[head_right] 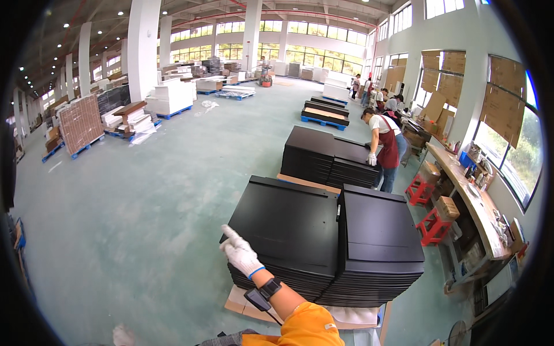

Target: Sorting and stacking black furniture panels and marking one with a pen in a factory environment.

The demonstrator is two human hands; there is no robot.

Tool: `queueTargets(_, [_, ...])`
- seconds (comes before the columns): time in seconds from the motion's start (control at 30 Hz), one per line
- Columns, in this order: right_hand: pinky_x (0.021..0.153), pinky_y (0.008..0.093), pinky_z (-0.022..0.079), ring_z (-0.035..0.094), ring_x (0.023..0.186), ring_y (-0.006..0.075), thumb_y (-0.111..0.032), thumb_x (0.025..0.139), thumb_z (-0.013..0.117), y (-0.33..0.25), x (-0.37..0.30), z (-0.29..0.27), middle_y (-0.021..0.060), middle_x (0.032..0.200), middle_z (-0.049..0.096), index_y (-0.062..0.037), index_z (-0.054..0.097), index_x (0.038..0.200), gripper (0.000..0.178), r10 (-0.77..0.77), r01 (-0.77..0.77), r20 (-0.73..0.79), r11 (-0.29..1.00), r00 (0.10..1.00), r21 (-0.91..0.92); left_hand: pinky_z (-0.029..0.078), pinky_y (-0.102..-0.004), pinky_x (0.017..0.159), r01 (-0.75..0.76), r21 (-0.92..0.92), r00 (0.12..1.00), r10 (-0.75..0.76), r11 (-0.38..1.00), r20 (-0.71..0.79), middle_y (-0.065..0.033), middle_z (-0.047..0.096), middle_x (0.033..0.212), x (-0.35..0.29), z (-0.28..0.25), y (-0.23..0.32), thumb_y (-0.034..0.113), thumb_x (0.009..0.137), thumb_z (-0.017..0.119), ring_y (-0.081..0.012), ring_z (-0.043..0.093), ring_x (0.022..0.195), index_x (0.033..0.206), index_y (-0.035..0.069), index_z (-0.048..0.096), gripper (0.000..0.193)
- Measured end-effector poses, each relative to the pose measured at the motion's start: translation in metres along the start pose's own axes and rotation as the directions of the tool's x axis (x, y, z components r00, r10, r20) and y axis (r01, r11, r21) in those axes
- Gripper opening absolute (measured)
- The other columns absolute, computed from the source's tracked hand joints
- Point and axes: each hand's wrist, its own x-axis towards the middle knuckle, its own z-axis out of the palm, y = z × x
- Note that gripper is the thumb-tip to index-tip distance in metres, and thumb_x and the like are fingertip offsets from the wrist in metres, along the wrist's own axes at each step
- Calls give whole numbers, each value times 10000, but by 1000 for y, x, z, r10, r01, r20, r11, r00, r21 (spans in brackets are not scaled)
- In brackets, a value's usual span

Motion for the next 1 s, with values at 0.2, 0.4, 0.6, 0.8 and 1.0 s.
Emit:
queueTargets(0.2, [715,265,502,564,729,109,-58,874,404,1,76,60,42,883,627,-94,344,1439,569,-9,33,79,952,997,-303,410,-412,985,122,-278,977,-165,953,-136,-192,570,1214,186,-86,-28,305,844,574,-355,509,1156,1203,57,572,437])
queueTargets(0.4, [630,229,469,520,695,85,-135,931,460,19,110,108,31,830,589,-56,357,1425,511,241,-248,-78,963,967,-105,407,-410,992,-67,-334,984,7,940,-177,-188,554,1222,370,-143,-39,176,821,615,-343,500,1156,1212,34,551,421])
queueTargets(0.6, [663,242,486,536,716,86,-204,938,486,14,134,131,25,841,593,-24,418,1380,482,224,-263,-180,936,958,-233,426,-413,968,-472,-292,856,352,832,-380,-159,606,1150,510,-176,38,198,802,638,-332,539,1103,1118,38,605,355])
queueTargets(0.8, [675,230,498,544,732,81,-224,951,493,27,170,121,23,900,612,-37,452,1359,451,382,-421,-248,898,890,-127,438,-421,946,-754,-213,653,673,622,-346,-126,625,1126,560,-242,181,264,796,638,-327,535,1107,1069,82,633,328])
queueTargets(1.0, [657,244,493,551,702,81,-231,936,517,49,249,84,18,874,622,-56,487,1331,433,402,-421,-296,907,866,0,427,-417,953,-732,-369,671,700,573,-244,-124,587,1191,612,-302,288,373,883,552,-319,526,1125,1126,100,611,370])
